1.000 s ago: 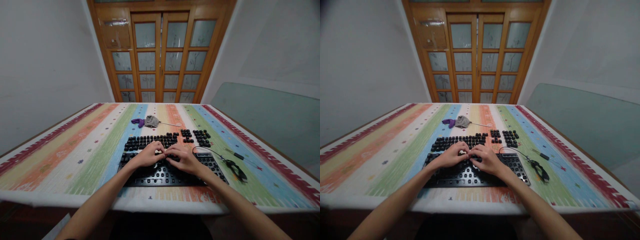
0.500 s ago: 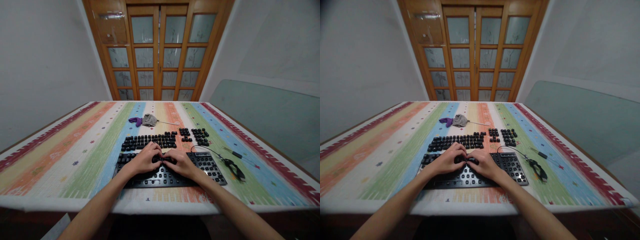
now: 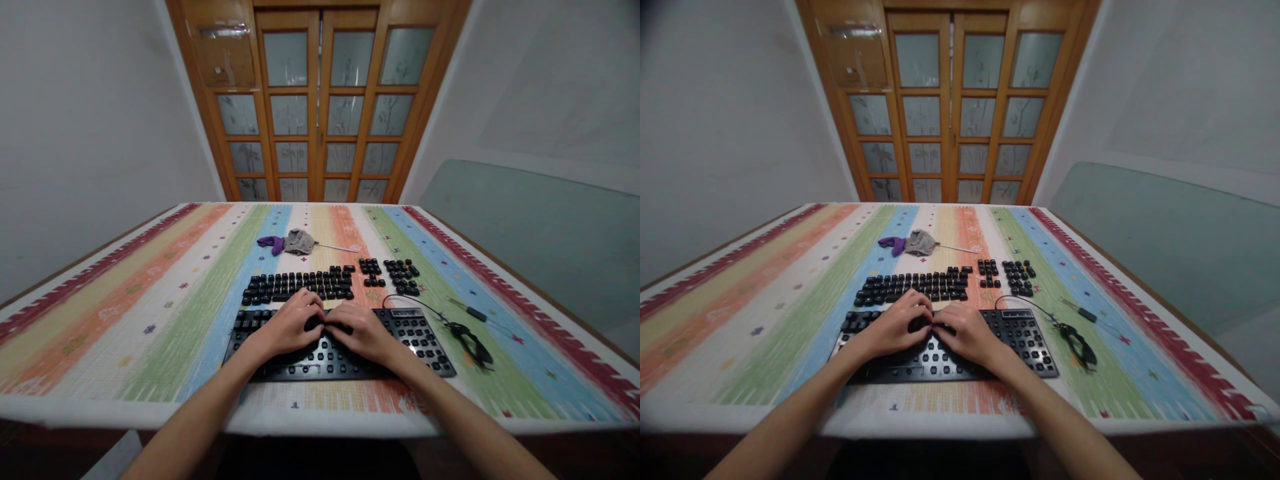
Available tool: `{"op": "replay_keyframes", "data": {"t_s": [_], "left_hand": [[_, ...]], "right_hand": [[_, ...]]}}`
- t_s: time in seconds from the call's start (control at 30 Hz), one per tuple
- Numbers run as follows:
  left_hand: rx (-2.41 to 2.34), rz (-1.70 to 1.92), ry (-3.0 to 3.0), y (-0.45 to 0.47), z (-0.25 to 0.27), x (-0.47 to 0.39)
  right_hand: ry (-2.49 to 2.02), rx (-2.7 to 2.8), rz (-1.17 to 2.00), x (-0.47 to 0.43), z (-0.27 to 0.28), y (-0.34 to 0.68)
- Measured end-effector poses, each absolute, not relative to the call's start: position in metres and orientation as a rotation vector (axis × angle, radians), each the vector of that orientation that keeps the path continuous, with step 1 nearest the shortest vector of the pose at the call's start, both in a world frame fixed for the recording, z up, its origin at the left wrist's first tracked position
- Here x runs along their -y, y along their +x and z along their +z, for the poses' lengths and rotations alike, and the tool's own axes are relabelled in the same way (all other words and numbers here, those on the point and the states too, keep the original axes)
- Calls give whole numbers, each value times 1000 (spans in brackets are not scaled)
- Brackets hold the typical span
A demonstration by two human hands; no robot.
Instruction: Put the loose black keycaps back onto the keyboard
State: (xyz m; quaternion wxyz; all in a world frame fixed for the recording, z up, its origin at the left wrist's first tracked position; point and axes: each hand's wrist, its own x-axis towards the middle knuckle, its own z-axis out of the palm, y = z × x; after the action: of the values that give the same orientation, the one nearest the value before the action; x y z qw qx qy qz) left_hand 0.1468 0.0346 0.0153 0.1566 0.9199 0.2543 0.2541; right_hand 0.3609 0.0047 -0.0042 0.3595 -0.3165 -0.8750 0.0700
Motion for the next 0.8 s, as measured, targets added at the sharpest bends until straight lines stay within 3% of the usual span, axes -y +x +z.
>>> {"op": "replay_keyframes", "data": {"t_s": [0.8], "left_hand": [[-762,693,2643,152,17,-34]], "right_hand": [[-1036,2398,166,-3,20,372]]}}
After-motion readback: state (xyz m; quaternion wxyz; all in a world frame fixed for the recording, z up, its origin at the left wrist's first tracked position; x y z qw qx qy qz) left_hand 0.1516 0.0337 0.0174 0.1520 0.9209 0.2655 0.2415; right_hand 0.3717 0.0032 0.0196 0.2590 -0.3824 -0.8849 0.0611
